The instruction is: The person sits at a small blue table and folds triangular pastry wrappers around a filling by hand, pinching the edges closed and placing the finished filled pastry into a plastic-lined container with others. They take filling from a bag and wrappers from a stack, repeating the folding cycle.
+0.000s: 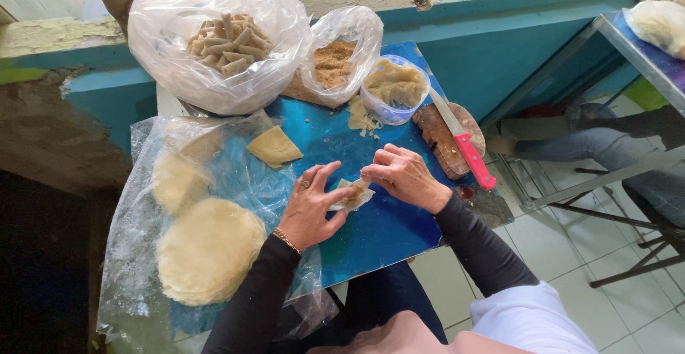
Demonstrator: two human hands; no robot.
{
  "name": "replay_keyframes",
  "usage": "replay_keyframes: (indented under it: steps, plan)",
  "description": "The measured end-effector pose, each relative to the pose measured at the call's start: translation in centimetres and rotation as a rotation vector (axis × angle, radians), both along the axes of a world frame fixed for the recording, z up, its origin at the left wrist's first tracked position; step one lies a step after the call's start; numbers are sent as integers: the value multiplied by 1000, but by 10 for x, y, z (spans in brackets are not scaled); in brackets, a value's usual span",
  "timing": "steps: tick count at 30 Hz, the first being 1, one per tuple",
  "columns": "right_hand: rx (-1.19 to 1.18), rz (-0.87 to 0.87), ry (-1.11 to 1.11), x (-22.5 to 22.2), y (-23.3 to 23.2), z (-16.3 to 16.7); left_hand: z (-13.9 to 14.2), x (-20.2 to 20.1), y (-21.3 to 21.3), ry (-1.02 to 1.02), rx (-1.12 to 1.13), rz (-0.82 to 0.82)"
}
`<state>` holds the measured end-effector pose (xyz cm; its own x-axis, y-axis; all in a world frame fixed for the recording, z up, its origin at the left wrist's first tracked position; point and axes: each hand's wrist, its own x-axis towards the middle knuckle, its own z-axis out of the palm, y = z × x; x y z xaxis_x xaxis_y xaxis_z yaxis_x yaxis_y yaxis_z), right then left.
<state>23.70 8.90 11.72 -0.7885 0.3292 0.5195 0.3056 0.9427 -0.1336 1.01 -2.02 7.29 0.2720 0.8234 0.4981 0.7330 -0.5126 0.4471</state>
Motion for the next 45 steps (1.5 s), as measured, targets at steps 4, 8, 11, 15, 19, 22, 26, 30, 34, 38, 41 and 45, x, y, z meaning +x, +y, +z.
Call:
replay_keyframes:
  steps: [4, 8, 11, 15, 19, 22, 26, 30, 34, 38, 41, 45]
  plan:
    - [-11, -7, -1, 0, 0, 0, 1, 2, -1, 6, 11, -15]
    - [-6, -2, 1, 0, -1, -1, 3, 1, -3, -16, 15, -18]
    - [-30, -9, 7, 1, 1, -1, 5, 0, -3, -42, 38, -21]
    - [-179, -60, 52, 6, 19, 3, 8, -6, -5, -120, 71, 24]
    - [-231, -50, 197, 2, 71, 14, 8, -4, -4, -3, 22, 76]
    - [-478, -261, 355, -24, 125, 19, 7, -2, -5, 19, 25, 62]
    - [-43, -395, 305, -72, 184, 18, 8, -2, -6, 19, 17, 38]
    - [339, -442, 124, -114, 189, 10, 8, -6, -7, -1, -45, 100]
    - [337, -404, 153, -95, 131, 14, 6, -8, -6, 66, -145, 188]
    - [-24, -301, 30, -26, 26, 8, -1, -6, -5, 72, -125, 209]
    - [-283, -334, -59, 5, -28, -1, -7, -4, -4, 65, -109, 215]
    - [-488, -431, 77, 5, -52, -21, -10, -3, -4, 34, -103, 202]
